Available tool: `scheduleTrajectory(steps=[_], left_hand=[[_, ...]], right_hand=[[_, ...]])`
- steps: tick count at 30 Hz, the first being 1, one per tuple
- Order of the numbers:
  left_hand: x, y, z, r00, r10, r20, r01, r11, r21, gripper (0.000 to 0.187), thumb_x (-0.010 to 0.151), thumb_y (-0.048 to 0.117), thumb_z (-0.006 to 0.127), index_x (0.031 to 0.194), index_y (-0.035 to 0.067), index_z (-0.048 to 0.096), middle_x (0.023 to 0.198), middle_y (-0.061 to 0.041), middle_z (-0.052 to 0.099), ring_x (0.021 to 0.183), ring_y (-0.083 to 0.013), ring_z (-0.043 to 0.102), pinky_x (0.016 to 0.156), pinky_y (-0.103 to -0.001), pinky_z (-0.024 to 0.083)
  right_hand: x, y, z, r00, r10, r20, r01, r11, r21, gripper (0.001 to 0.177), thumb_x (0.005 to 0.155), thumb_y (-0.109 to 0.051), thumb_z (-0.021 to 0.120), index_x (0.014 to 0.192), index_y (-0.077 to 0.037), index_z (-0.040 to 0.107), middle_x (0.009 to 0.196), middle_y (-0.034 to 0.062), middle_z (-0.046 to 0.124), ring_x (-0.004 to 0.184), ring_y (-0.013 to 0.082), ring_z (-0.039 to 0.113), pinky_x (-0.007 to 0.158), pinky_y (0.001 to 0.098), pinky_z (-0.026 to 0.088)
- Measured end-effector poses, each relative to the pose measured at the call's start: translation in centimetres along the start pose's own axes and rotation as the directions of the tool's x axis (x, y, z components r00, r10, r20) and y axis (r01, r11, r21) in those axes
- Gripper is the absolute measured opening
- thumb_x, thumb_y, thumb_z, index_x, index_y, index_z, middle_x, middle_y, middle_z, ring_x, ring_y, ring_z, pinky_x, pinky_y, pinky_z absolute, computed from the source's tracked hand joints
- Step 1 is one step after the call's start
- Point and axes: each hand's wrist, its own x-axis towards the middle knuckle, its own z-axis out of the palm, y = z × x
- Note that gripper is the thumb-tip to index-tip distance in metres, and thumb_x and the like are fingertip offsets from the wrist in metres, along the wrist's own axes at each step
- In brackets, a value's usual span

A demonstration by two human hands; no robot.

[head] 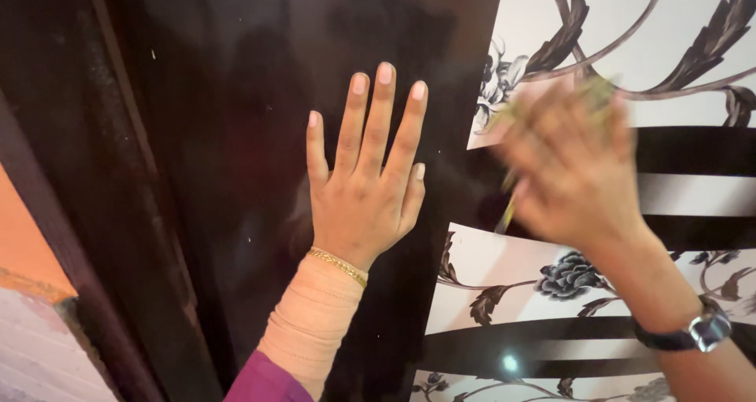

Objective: The person wipes a dark glossy surface with a patterned cloth using their right hand while stabilizing with the left hand. The surface has a floral decal and is cleaned in repeated back-and-forth motions across the visible area.

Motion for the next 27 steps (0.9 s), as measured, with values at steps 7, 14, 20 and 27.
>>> scheduleTrajectory(steps=[7, 14, 20, 27], left_hand=[[0.2, 0.0, 0.0, 1.000, 0.004, -0.006, -0.004, 1.000, -0.011, 0.064, 0.105, 0.033, 0.056, 0.165, 0.021, 0.039, 0.171, -0.010, 0.032, 0.159, -0.0261, 0.027, 0.128, -0.056, 0.012], [-0.1, -0.3, -0.1, 1.000, 0.014, 0.001, -0.014, 1.000, -0.015, 0.063, 0.106, 0.034, 0.055, 0.165, 0.020, 0.039, 0.170, -0.011, 0.033, 0.159, -0.0268, 0.027, 0.127, -0.056, 0.011], [0.1, -0.4, -0.2, 1.000, 0.015, -0.005, -0.015, 0.999, -0.031, 0.062, 0.107, 0.035, 0.054, 0.165, 0.020, 0.039, 0.170, -0.011, 0.033, 0.159, -0.0269, 0.028, 0.127, -0.055, 0.011], [0.0, -0.5, -0.1, 1.000, 0.007, -0.001, -0.007, 0.999, -0.039, 0.062, 0.107, 0.035, 0.053, 0.165, 0.020, 0.039, 0.170, -0.010, 0.033, 0.159, -0.0260, 0.029, 0.127, -0.055, 0.010]], right_hand=[[-0.9, -5.2, 3.3, 0.981, 0.143, -0.129, -0.122, 0.979, 0.162, 0.057, 0.100, -0.047, 0.059, 0.145, -0.011, 0.057, 0.164, 0.0180, 0.039, 0.156, 0.0417, 0.023, 0.123, 0.0672, 0.007], [-4.3, -8.1, 3.6, 0.883, -0.451, -0.132, 0.449, 0.892, -0.044, 0.023, 0.099, -0.040, 0.073, 0.116, -0.031, 0.060, 0.150, -0.0005, 0.058, 0.145, 0.0252, 0.048, 0.131, 0.0567, 0.015], [0.3, -0.5, 1.4, 0.971, 0.216, -0.104, -0.201, 0.970, 0.138, 0.052, 0.104, -0.032, 0.057, 0.150, -0.008, 0.051, 0.166, 0.0253, 0.041, 0.158, 0.0428, 0.025, 0.127, 0.0615, 0.004], [-0.8, -5.7, 3.6, 0.946, 0.281, -0.163, -0.264, 0.957, 0.119, 0.048, 0.105, -0.033, 0.057, 0.149, -0.014, 0.055, 0.167, 0.0172, 0.041, 0.159, 0.0377, 0.025, 0.127, 0.0625, 0.008]])
